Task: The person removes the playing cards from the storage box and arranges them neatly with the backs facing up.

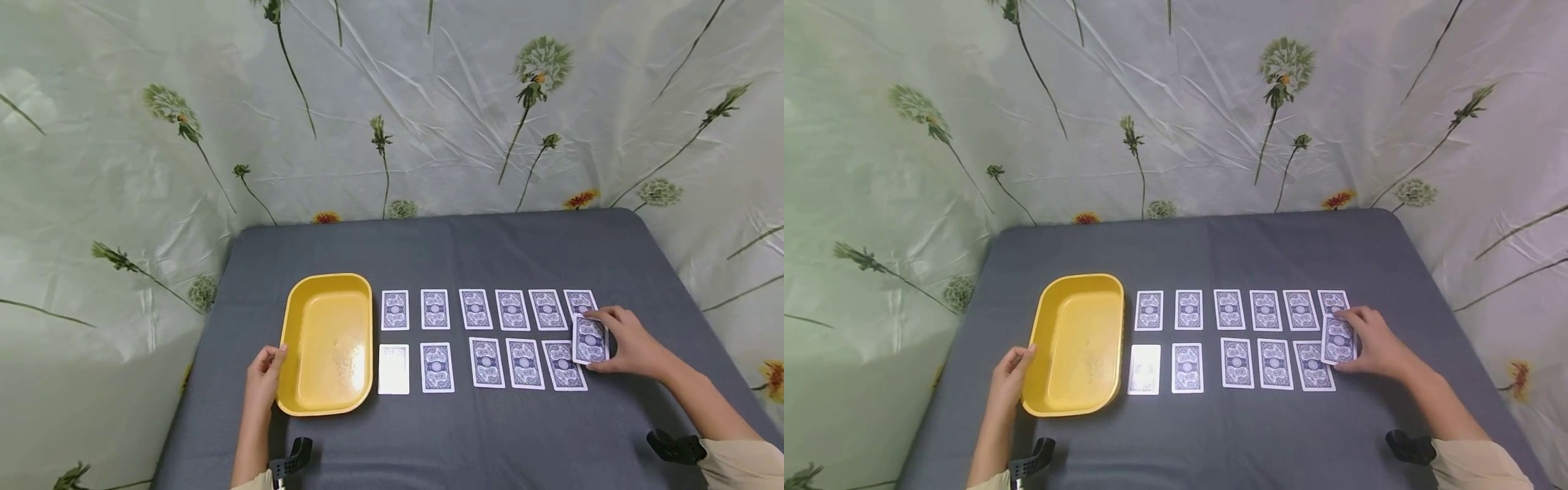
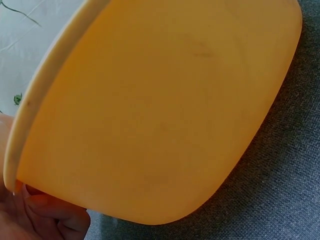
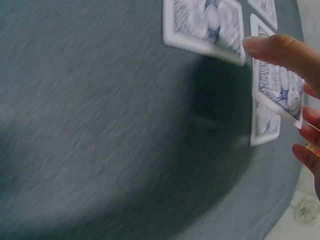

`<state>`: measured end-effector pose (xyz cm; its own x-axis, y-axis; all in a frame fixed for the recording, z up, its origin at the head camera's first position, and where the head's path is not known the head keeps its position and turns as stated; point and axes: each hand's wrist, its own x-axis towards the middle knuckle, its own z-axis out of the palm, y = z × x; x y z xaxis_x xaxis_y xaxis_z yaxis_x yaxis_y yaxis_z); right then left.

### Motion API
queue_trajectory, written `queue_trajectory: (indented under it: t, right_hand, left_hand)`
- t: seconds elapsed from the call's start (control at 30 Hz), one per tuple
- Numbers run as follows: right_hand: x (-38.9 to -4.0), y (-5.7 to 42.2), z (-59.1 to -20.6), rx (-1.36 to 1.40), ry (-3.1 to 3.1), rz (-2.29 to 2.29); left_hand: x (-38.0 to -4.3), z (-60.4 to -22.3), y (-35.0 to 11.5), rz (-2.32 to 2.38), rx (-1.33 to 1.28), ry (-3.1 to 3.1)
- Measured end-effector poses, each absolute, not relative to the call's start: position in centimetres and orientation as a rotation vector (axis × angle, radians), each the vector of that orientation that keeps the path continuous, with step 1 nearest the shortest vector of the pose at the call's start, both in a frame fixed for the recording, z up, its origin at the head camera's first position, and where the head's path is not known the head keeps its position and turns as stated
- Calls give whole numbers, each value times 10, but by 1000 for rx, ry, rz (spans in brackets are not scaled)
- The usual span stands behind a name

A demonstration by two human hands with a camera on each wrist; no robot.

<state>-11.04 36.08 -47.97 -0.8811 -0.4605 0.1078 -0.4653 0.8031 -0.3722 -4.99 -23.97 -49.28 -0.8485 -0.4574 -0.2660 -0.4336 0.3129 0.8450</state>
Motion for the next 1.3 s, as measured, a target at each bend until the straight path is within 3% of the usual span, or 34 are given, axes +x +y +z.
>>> queue_trajectory:
  t: [0.37, 1.3]
  right_hand:
    - [-93, 388, -495, 824, -3119, 587]
    - [-88, 385, -494, 647, -3195, 651]
  left_hand:
    - [-51, -493, -238, -1597, 840, -2507]
    - [-49, -494, -237, -1612, 867, -2482]
